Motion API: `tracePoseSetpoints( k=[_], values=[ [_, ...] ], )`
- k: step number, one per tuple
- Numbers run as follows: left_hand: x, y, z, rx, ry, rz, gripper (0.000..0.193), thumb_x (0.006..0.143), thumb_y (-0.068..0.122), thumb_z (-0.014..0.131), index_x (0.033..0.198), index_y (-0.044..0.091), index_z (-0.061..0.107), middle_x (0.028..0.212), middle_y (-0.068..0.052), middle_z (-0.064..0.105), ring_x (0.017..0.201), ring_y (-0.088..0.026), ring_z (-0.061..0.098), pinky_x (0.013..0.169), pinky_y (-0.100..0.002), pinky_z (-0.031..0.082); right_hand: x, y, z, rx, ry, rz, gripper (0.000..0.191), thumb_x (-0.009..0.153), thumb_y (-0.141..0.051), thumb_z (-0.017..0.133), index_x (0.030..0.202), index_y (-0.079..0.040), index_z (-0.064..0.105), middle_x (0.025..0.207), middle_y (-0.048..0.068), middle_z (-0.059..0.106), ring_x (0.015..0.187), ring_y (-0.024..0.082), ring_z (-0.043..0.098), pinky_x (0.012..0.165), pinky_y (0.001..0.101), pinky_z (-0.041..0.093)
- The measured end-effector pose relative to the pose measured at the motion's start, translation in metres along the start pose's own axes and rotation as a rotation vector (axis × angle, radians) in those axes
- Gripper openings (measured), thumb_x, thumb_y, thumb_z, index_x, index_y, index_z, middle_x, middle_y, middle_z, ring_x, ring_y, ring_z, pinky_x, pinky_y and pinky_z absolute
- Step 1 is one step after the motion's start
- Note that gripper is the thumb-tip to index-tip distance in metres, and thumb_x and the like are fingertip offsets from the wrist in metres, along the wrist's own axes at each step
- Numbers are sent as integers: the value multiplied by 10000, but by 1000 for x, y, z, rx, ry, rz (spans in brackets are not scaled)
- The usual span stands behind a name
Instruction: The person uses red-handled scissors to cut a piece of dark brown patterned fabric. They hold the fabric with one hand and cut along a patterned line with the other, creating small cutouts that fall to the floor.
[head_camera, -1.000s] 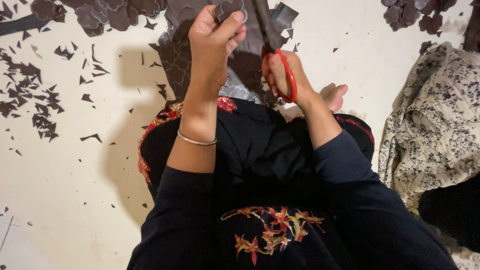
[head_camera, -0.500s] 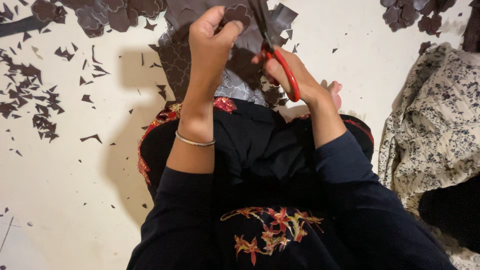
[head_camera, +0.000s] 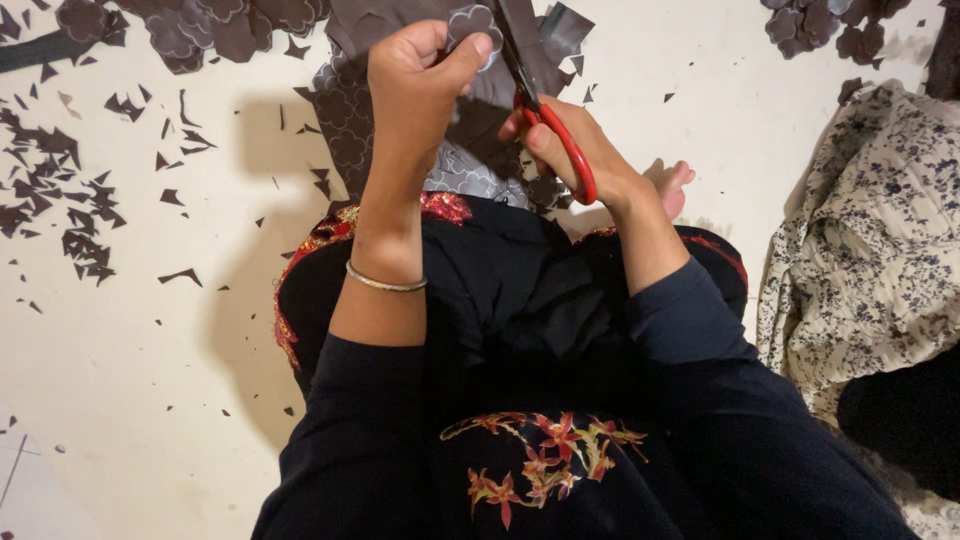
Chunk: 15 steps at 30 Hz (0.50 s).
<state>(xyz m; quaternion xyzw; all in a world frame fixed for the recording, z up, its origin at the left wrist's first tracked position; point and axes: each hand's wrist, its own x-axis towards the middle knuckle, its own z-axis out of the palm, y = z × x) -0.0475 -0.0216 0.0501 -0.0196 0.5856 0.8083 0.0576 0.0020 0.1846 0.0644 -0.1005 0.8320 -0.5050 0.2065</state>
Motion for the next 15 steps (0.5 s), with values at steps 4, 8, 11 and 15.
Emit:
tracePoseSetpoints(
  k=[4, 8, 11, 15],
  values=[
    [0, -1, -1, 29, -2, 1, 161, 923, 158, 784, 936, -2, 776, 721, 50, 651, 631, -16, 536, 559, -186, 397, -2, 3, 2, 61, -13, 31, 1053, 778, -1014, 290, 992, -32, 604, 712, 10, 504, 623, 131, 564, 551, 290, 465],
    [0, -2, 0, -2, -22, 40, 162, 937, 157, 778, 944, -5, 769, 728, 47, 650, 653, -19, 543, 595, -185, 402, -1, 7, 6, 97, 0, 40, 1036, 781, -1014, 279, 951, -34, 569, 697, 7, 508, 627, 123, 571, 562, 284, 477],
    [-1, -2, 1, -27, -27, 56, 153, 944, 152, 772, 955, 0, 762, 761, 48, 665, 678, -17, 552, 618, -183, 419, -2, 6, 6, 154, -11, 109, 1044, 745, -1004, 289, 940, -18, 571, 650, 15, 488, 551, 139, 530, 488, 294, 426],
    [0, 1, 1, 2, -14, -6, 147, 927, 153, 774, 921, 8, 750, 724, 47, 637, 633, -13, 518, 565, -179, 377, -2, 0, 5, 162, -43, 40, 1064, 799, -993, 309, 1042, -7, 628, 679, 1, 498, 610, 128, 558, 559, 272, 454]
  ],
)
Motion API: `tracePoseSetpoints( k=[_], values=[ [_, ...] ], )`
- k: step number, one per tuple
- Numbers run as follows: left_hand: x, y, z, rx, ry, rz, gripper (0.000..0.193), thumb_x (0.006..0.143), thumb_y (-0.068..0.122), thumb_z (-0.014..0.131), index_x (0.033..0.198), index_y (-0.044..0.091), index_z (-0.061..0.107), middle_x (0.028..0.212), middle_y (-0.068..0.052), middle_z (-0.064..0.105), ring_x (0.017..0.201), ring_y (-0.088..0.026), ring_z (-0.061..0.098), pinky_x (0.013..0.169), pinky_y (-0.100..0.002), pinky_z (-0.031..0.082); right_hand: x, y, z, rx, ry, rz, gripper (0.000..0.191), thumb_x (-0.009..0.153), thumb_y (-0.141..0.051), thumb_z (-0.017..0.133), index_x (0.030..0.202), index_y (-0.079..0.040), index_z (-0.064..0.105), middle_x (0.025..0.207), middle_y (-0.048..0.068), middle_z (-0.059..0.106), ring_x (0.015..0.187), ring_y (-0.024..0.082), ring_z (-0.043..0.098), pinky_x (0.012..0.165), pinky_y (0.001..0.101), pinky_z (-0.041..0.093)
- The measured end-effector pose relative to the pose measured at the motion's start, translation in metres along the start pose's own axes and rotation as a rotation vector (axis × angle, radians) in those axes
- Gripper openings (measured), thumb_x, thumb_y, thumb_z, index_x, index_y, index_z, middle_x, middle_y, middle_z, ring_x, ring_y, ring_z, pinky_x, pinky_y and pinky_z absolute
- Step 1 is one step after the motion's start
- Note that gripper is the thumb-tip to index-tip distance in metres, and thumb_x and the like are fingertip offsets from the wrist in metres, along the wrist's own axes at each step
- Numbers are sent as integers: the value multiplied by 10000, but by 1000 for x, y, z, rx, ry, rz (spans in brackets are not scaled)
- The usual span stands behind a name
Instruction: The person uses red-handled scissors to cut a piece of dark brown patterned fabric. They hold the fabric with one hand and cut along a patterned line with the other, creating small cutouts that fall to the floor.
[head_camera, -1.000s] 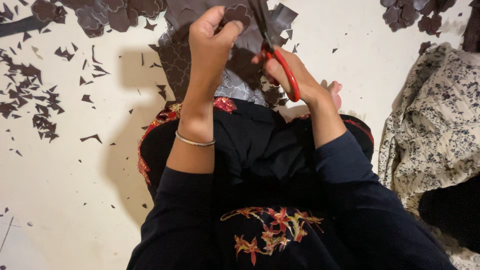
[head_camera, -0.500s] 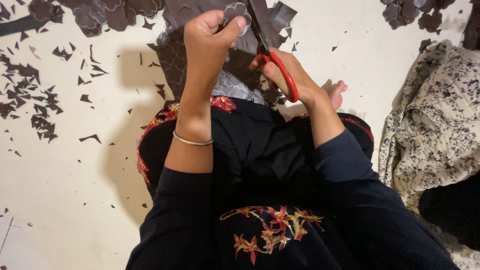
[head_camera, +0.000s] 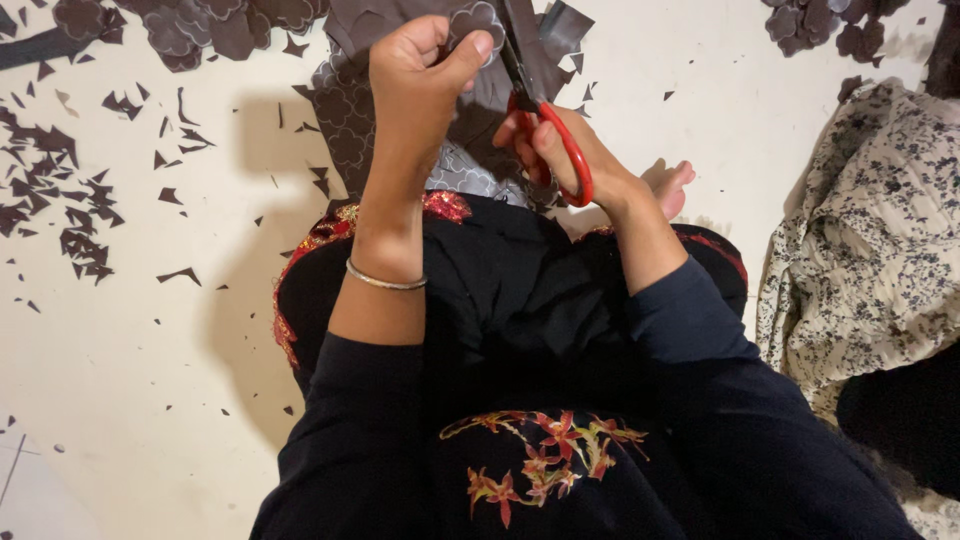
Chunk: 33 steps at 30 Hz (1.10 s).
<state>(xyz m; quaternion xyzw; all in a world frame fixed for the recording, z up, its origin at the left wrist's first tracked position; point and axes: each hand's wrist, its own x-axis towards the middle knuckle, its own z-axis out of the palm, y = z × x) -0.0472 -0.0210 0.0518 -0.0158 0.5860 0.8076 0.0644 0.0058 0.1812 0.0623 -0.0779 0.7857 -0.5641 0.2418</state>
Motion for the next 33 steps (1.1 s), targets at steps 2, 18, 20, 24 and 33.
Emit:
tracePoseSetpoints(
  k=[2, 18, 20, 24, 33],
  values=[
    [0, 1, -2, 68, 27, -84, 139, 904, 151, 772, 894, 14, 750, 681, 47, 617, 577, -8, 486, 509, -175, 335, 0, -4, 2, -3, -10, -5, 1078, 802, -987, 321, 1085, 6, 635, 693, 2, 499, 625, 132, 553, 570, 277, 455],
    [4, -11, -1, -80, -43, 14, 97, 920, 63, 788, 934, -3, 718, 794, 9, 702, 667, -20, 573, 606, -175, 432, -2, -2, -1, 65, -53, -23, 1098, 761, -1030, 251, 1025, -12, 565, 703, 7, 500, 635, 125, 557, 590, 271, 453],
    [4, -11, 0, -76, -33, 24, 94, 917, 57, 788, 938, -4, 718, 800, 8, 710, 675, -21, 582, 613, -175, 443, -2, -2, -1, 71, -54, -20, 1104, 756, -1032, 245, 1019, -10, 566, 713, 7, 502, 634, 125, 558, 586, 273, 447],
    [2, -11, 1, -65, -25, 23, 91, 928, 63, 781, 932, -3, 720, 772, 13, 687, 659, -17, 556, 597, -174, 415, -1, -8, -2, 60, -83, -15, 1123, 780, -1017, 275, 1170, -10, 581, 739, 4, 491, 673, 136, 547, 633, 291, 450],
    [2, -12, -2, -37, -63, 36, 94, 936, 65, 775, 929, -6, 714, 791, 1, 706, 669, -22, 573, 610, -176, 430, -5, -7, -2, 9, -48, -36, 1109, 795, -1016, 229, 1077, -7, 595, 713, 14, 506, 671, 150, 562, 655, 301, 463]
  ],
)
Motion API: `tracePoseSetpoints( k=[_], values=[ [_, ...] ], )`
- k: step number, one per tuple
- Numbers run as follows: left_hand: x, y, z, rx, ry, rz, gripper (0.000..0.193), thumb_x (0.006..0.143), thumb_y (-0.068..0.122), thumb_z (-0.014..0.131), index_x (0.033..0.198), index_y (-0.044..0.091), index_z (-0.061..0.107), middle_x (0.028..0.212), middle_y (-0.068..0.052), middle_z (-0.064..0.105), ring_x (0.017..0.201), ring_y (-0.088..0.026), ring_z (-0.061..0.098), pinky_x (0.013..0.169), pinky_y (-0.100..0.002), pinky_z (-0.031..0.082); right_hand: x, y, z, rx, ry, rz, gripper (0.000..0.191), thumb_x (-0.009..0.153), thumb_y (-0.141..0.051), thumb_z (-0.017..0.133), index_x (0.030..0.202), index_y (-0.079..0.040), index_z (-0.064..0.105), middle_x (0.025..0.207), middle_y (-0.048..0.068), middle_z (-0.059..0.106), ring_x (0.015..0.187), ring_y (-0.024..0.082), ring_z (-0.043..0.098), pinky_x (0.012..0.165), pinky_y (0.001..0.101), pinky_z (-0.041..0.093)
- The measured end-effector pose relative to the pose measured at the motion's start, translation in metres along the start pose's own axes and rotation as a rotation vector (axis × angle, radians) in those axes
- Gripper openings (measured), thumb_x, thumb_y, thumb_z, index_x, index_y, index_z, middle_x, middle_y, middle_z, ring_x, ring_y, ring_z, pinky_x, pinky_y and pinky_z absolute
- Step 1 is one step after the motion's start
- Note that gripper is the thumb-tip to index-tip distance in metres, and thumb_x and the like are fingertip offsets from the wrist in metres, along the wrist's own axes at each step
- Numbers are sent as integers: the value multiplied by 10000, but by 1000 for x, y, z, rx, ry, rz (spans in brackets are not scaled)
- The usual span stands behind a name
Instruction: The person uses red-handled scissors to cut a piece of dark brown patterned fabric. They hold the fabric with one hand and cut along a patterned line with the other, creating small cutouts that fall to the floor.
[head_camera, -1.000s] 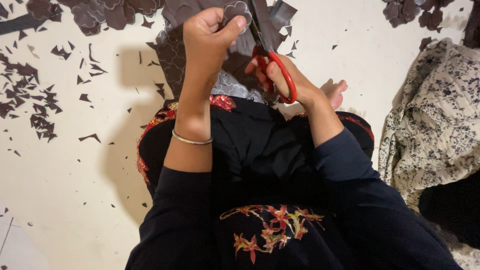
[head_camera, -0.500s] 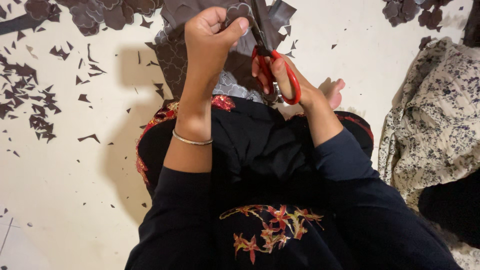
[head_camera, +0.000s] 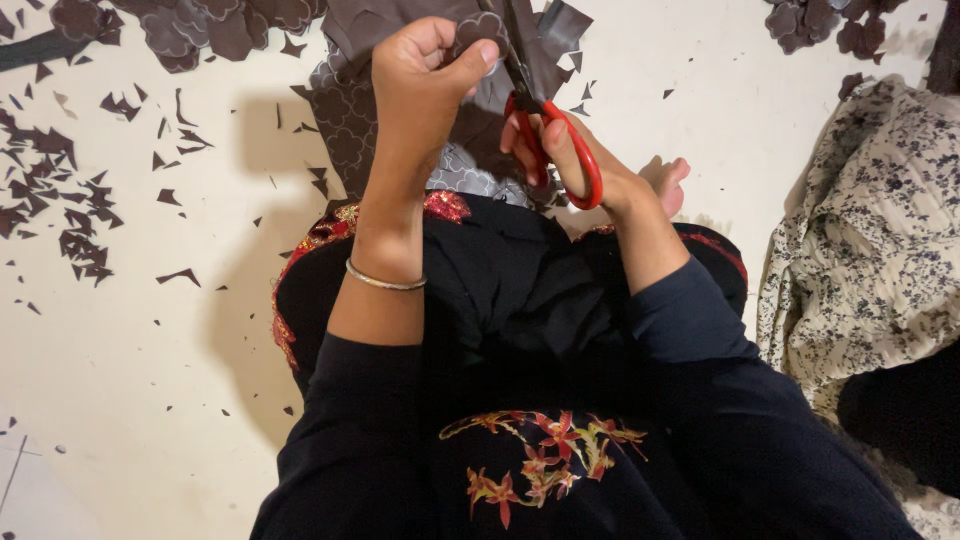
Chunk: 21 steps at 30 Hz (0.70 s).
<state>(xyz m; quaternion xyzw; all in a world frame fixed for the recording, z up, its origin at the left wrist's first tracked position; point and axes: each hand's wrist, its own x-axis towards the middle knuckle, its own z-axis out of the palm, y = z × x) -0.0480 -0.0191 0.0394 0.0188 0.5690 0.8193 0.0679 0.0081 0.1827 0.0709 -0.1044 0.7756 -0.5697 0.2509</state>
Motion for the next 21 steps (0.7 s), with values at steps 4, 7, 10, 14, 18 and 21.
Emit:
tracePoseSetpoints(
  k=[4, 7, 10, 14, 18, 21],
  values=[
    [1, -3, 3, -46, 0, 5, 81, 938, 62, 766, 939, 4, 710, 821, 1, 717, 693, -26, 586, 634, -180, 450, 2, 6, 2, 24, 11, 14, 1091, 773, -1023, 195, 978, -14, 555, 663, 22, 480, 603, 146, 553, 577, 289, 451],
    [2, -5, 3, -42, 8, -2, 72, 942, 66, 764, 942, 13, 715, 822, 10, 714, 695, -26, 587, 641, -183, 459, 4, 7, 3, -4, 30, 31, 1105, 773, -1015, 204, 1036, -10, 580, 660, 25, 485, 595, 143, 558, 565, 281, 451],
    [3, -8, 3, -46, 25, -17, 79, 937, 75, 769, 938, 17, 714, 804, 19, 696, 682, -26, 567, 628, -187, 440, 4, 5, 4, 56, 4, -9, 1124, 826, -990, 259, 1190, 32, 555, 862, 37, 569, 699, 158, 572, 621, 294, 495],
    [3, -12, 0, -33, 5, -23, 97, 948, 104, 763, 935, 26, 708, 816, 22, 701, 699, -31, 575, 654, -196, 461, 4, 1, 5, 139, -71, 14, 1178, 779, -1007, 215, 1199, 12, 633, 787, 26, 527, 730, 137, 591, 630, 270, 483],
    [5, -17, 0, -84, 7, -43, 97, 940, 118, 758, 945, 32, 712, 822, 25, 698, 709, -36, 581, 663, -204, 471, 3, 0, 4, 100, -82, 22, 1162, 790, -1003, 255, 1218, 16, 615, 754, 32, 523, 693, 143, 565, 625, 275, 463],
    [4, -17, 1, -105, 24, -58, 89, 948, 120, 753, 958, 40, 714, 829, 31, 688, 720, -39, 577, 674, -203, 473, 2, 3, 6, 118, -43, 50, 1117, 823, -978, 326, 1235, 19, 615, 808, 31, 547, 744, 146, 572, 669, 291, 472]
  ],
)
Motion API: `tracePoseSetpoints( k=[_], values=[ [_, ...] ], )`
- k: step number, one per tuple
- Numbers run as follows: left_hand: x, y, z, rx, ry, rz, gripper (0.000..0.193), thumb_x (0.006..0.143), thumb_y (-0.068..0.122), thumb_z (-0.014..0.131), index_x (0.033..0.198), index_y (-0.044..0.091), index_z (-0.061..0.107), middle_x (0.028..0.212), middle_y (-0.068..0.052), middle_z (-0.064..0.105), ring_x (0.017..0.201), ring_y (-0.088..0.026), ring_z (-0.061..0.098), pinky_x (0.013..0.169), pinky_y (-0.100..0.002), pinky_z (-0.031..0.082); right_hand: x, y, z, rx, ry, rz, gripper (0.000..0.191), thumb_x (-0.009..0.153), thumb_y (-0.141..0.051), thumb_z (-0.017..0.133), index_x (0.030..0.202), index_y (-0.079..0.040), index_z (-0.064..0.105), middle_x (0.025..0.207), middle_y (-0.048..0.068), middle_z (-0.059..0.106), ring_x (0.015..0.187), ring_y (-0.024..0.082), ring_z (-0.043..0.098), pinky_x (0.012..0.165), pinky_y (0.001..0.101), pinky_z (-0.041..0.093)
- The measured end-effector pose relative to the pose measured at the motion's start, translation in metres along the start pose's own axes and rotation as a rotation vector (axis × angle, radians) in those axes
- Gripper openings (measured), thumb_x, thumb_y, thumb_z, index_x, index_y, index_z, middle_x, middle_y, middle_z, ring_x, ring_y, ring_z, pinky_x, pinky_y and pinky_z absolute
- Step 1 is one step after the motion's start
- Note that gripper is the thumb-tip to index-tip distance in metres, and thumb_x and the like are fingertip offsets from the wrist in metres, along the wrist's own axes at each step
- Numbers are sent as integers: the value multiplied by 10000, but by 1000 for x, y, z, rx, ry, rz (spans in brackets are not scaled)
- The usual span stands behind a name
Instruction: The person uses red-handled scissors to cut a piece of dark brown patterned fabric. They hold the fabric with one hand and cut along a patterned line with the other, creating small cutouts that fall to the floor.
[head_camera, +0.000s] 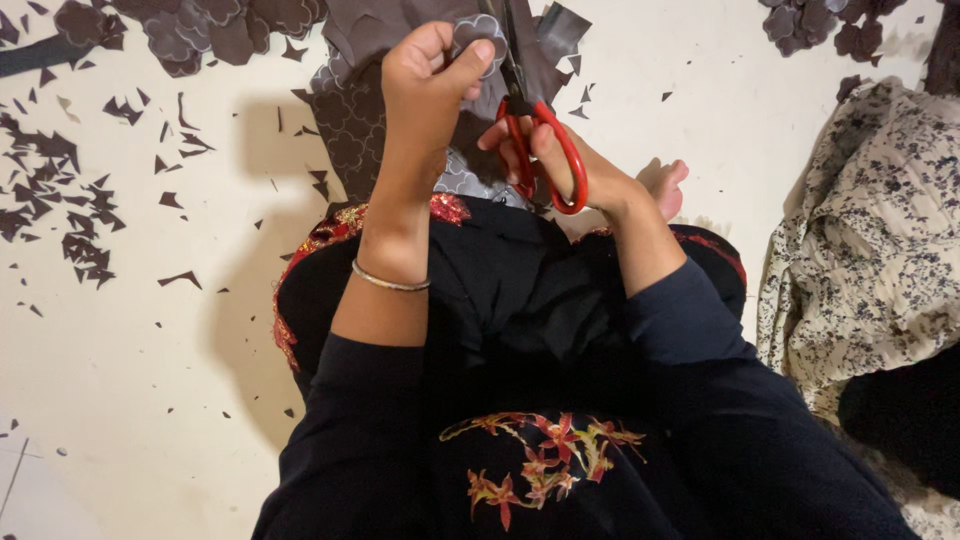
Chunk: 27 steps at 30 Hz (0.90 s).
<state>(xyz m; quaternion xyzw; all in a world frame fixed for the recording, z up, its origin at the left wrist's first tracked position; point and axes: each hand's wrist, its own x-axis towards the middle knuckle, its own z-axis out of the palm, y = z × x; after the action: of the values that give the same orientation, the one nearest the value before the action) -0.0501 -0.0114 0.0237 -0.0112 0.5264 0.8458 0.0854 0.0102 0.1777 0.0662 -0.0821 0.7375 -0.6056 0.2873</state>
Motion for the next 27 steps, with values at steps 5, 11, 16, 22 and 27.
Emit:
tracePoseSetpoints(
  k=[5, 11, 16, 22, 27],
  values=[
    [-2, 4, 3, 17, 44, -37, 97, 971, 138, 734, 993, 47, 708, 861, 46, 674, 768, -31, 583, 689, -195, 481, 6, 6, -3, -65, 89, 16, 861, 906, -810, 494, 1146, 10, 594, 925, 42, 643, 730, 167, 605, 653, 338, 515],
    [-2, -1, 13, -19, 50, -12, 138, 957, 123, 758, 1016, 19, 689, 846, 10, 674, 746, -63, 606, 709, -226, 524, 8, 8, 1, -434, 270, -80, 540, 948, -507, 694, 1122, 4, 687, 871, 102, 696, 796, 193, 675, 743, 360, 543],
    [1, -5, 11, -13, 90, 15, 140, 949, 129, 760, 1005, 20, 692, 843, -3, 695, 743, -69, 631, 719, -227, 544, 12, 16, 6, -218, 237, -9, 616, 959, -551, 668, 1246, -6, 655, 1008, 87, 690, 835, 172, 662, 761, 340, 560],
    [-1, -1, 7, -47, 89, -66, 133, 951, 142, 752, 992, 24, 704, 820, -3, 689, 716, -65, 611, 680, -212, 513, 7, 20, -2, 55, 76, -1, 882, 965, -776, 485, 1381, -3, 565, 1039, 7, 558, 848, 119, 590, 789, 297, 563],
    [-1, 4, 8, -102, 76, -89, 130, 949, 136, 751, 993, 21, 710, 830, -13, 704, 723, -65, 633, 698, -209, 551, 8, 17, -1, 81, 95, 3, 934, 941, -796, 497, 1342, 42, 592, 869, 4, 487, 776, 118, 536, 726, 283, 513]
  ],
)
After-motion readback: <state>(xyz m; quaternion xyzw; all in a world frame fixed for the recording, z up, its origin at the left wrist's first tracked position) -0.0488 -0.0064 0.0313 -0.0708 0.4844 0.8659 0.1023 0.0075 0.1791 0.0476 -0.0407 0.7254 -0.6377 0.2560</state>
